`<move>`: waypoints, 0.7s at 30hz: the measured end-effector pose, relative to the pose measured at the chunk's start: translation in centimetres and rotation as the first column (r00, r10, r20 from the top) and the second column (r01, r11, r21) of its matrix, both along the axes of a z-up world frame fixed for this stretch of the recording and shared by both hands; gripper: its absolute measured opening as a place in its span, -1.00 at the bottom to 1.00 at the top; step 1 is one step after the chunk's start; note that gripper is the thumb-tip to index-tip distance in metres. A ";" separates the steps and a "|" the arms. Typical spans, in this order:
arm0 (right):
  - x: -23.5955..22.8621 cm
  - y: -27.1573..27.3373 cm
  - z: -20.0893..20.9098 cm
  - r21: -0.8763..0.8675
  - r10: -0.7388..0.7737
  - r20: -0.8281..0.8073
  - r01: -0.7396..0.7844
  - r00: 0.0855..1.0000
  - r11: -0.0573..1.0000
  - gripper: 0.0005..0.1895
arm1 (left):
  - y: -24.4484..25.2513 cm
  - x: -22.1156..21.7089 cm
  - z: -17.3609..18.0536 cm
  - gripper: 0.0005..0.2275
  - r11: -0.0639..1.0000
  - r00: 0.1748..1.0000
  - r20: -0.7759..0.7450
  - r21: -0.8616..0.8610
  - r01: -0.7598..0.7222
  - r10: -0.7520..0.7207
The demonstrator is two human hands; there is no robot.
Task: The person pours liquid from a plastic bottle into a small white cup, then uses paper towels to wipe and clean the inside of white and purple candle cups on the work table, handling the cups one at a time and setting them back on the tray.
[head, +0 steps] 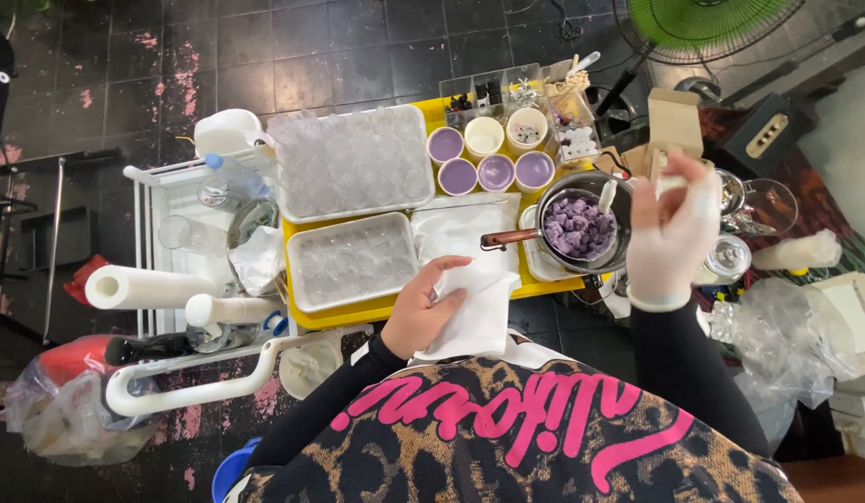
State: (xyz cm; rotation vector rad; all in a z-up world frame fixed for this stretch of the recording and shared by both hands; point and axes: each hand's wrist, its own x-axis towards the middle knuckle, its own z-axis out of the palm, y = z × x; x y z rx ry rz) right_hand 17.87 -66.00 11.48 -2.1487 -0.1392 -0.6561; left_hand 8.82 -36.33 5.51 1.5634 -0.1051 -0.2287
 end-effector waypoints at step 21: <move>-2.7 11.0 -5.0 0.658 0.754 -0.547 -0.370 0.365 0.656 -0.81 | 11.4 2.4 -9.7 -0.56 0.368 0.690 0.450 0.611 -0.700 0.567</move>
